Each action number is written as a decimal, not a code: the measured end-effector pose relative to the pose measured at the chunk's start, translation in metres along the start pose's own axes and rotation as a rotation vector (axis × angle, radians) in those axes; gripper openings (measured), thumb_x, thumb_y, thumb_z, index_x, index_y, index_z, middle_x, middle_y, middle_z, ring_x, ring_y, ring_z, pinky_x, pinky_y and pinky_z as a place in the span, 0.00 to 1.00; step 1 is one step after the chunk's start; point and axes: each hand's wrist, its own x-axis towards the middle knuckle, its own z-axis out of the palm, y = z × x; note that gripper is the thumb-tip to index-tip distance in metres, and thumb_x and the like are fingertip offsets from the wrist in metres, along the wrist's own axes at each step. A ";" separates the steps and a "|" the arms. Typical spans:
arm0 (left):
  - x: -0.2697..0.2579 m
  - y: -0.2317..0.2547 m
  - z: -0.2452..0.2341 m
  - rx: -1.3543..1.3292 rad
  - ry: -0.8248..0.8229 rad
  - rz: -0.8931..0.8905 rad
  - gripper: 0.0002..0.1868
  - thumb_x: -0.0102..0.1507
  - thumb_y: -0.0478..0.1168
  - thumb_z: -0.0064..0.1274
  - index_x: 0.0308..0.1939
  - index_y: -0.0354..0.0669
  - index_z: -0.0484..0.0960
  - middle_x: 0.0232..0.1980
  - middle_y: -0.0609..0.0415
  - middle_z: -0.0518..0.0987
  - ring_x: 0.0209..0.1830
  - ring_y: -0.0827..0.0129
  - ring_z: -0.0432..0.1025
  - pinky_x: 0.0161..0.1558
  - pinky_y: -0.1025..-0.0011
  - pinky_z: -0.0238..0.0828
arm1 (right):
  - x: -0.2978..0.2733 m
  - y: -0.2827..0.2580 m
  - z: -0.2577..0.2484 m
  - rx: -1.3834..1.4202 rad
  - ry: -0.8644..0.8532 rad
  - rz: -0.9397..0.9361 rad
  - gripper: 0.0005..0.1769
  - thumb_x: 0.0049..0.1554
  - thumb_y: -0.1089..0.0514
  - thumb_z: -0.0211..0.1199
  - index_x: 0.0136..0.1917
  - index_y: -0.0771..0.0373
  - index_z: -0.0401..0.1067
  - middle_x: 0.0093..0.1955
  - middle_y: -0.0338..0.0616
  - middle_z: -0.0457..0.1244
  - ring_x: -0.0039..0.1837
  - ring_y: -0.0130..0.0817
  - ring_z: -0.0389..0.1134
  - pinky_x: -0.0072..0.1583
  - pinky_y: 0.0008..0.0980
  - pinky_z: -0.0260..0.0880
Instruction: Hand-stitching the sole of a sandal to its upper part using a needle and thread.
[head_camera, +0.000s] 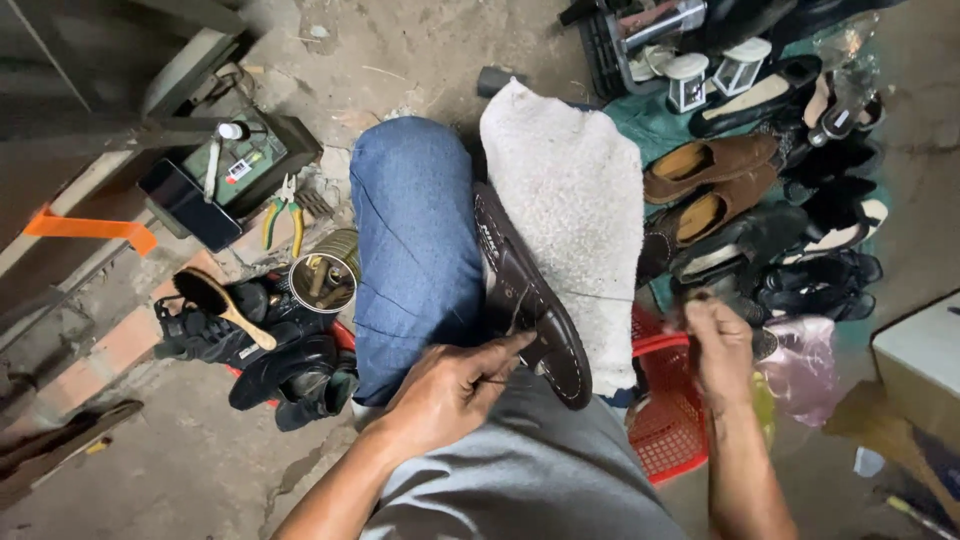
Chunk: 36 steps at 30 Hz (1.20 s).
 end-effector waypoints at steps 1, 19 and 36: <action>0.001 -0.001 0.001 0.004 -0.004 0.002 0.27 0.64 0.36 0.50 0.69 0.57 0.74 0.67 0.59 0.76 0.06 0.72 0.58 0.34 0.75 0.79 | -0.004 -0.022 0.011 0.004 0.005 -0.001 0.14 0.67 0.52 0.60 0.39 0.53 0.71 0.38 0.37 0.67 0.40 0.27 0.70 0.54 0.34 0.74; 0.006 -0.005 0.015 0.273 -0.111 -0.054 0.38 0.63 0.36 0.51 0.78 0.63 0.62 0.39 0.55 0.89 0.27 0.57 0.79 0.50 0.54 0.71 | -0.049 -0.079 0.077 -0.760 -0.644 -0.309 0.31 0.47 0.27 0.71 0.40 0.50 0.62 0.37 0.30 0.57 0.38 0.25 0.58 0.42 0.30 0.69; -0.002 0.014 -0.004 0.074 0.149 0.209 0.31 0.66 0.34 0.53 0.73 0.56 0.68 0.72 0.57 0.75 0.69 0.58 0.73 0.70 0.65 0.67 | -0.057 -0.105 0.108 -0.251 -0.110 -0.082 0.19 0.65 0.50 0.52 0.58 0.65 0.73 0.45 0.44 0.68 0.44 0.33 0.71 0.39 0.28 0.76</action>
